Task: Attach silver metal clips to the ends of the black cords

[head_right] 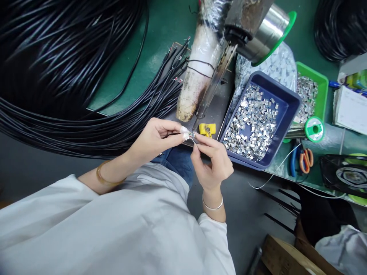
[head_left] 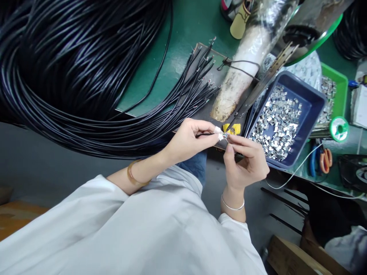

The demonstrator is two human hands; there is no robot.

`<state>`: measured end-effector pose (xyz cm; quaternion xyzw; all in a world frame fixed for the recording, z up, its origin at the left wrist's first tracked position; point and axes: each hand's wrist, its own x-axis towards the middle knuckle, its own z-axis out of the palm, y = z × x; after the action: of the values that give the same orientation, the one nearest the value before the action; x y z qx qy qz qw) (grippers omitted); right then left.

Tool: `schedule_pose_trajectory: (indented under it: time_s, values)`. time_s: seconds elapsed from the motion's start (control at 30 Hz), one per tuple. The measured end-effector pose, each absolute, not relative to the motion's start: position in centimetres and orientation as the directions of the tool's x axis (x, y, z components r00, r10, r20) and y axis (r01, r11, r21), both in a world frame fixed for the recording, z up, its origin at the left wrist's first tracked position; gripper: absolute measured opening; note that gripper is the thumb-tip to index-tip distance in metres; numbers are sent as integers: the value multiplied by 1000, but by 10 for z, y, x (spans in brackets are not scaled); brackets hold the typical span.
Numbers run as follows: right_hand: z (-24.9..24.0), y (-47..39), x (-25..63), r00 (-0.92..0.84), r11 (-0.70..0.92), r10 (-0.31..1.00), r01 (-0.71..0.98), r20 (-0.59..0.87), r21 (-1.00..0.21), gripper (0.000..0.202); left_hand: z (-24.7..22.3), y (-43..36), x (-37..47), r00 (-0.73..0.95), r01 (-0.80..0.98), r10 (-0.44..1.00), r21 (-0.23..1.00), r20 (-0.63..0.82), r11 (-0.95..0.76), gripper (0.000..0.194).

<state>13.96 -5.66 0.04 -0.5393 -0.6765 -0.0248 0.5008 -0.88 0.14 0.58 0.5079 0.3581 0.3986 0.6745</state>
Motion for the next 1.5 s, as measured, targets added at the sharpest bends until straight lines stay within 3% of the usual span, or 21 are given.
schedule_pose_trajectory:
  time_s: [0.17, 0.5, 0.77, 1.1, 1.5]
  values:
    - [-2, -53, 139, 82, 403, 668, 796, 740, -452, 18, 7, 2, -5, 381, -148, 919, 974, -102, 170, 10]
    - [2, -51, 136, 135, 327, 720, 798, 680, -505, 15, 8, 2, 0, 328, -236, 942, 959, -71, 154, 11]
    - [1, -51, 136, 134, 369, 711, 765, 691, -528, 18, 6, 3, -4, 342, -117, 936, 984, -86, 133, 13]
    - [6, -50, 133, 156, 334, 698, 793, 699, -510, 22, 8, 0, -3, 338, -165, 941, 982, -32, 93, 11]
    - [2, -53, 135, 147, 368, 712, 755, 686, -543, 21, 5, 3, -6, 400, -166, 908, 964, -126, 207, 10]
